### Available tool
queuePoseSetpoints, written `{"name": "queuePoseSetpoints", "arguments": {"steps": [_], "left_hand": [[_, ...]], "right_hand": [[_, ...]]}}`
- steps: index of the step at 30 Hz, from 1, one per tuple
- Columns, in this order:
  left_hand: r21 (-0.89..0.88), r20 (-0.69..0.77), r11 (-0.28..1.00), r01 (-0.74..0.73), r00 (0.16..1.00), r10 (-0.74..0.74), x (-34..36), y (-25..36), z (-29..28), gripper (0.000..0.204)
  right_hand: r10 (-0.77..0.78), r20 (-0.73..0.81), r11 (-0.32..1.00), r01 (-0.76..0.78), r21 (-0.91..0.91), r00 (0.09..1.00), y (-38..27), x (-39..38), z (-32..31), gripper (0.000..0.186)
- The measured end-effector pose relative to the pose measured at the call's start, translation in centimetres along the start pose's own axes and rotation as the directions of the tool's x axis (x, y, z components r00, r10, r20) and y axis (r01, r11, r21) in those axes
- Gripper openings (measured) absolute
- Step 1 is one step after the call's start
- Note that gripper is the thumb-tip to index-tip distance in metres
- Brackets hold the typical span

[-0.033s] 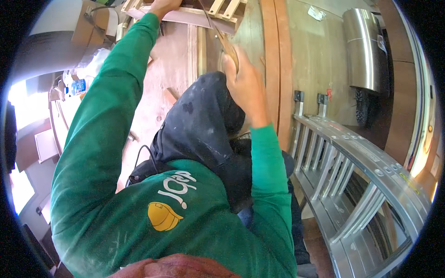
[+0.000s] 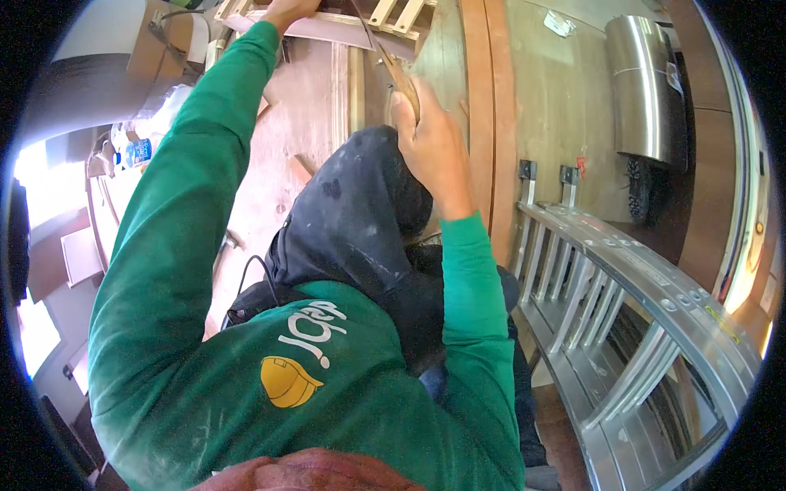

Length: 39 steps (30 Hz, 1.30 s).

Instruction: The person fits a small wooden block into a wooden frame, marks a longer wooden plank using a tape measure and pencil, and then cuts the plank using a hand saw.

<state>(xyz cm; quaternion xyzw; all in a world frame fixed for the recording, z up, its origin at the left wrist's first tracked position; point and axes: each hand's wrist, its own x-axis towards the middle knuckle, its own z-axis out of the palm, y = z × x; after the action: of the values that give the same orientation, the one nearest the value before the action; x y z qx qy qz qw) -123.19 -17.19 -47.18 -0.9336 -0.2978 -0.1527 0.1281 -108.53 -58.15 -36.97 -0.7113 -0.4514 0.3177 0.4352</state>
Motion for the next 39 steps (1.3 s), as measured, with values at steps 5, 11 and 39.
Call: {"name": "queuePoseSetpoints", "arguments": {"steps": [5,11,39], "left_hand": [[0.142,0.022,0.961,-0.238,0.971,0.238,1.1,-0.6,1.8,0.029],[0.185,0.056,0.946,-0.267,0.964,0.261,0.6,-0.8,1.2,0.03],[0.338,-0.034,0.903,-0.266,0.955,0.294,0.6,0.2,0.2,0.018]], "right_hand": [[-0.048,-0.082,0.999,0.046,-0.027,0.996,1.5,-5.9,-1.1,0.041],[0.051,0.015,0.983,-0.048,-0.176,0.999,0.9,-15.6,-6.3,0.045],[-0.022,-0.01,0.995,0.021,-0.093,1.0,-1.7,3.4,1.5,0.042]]}}
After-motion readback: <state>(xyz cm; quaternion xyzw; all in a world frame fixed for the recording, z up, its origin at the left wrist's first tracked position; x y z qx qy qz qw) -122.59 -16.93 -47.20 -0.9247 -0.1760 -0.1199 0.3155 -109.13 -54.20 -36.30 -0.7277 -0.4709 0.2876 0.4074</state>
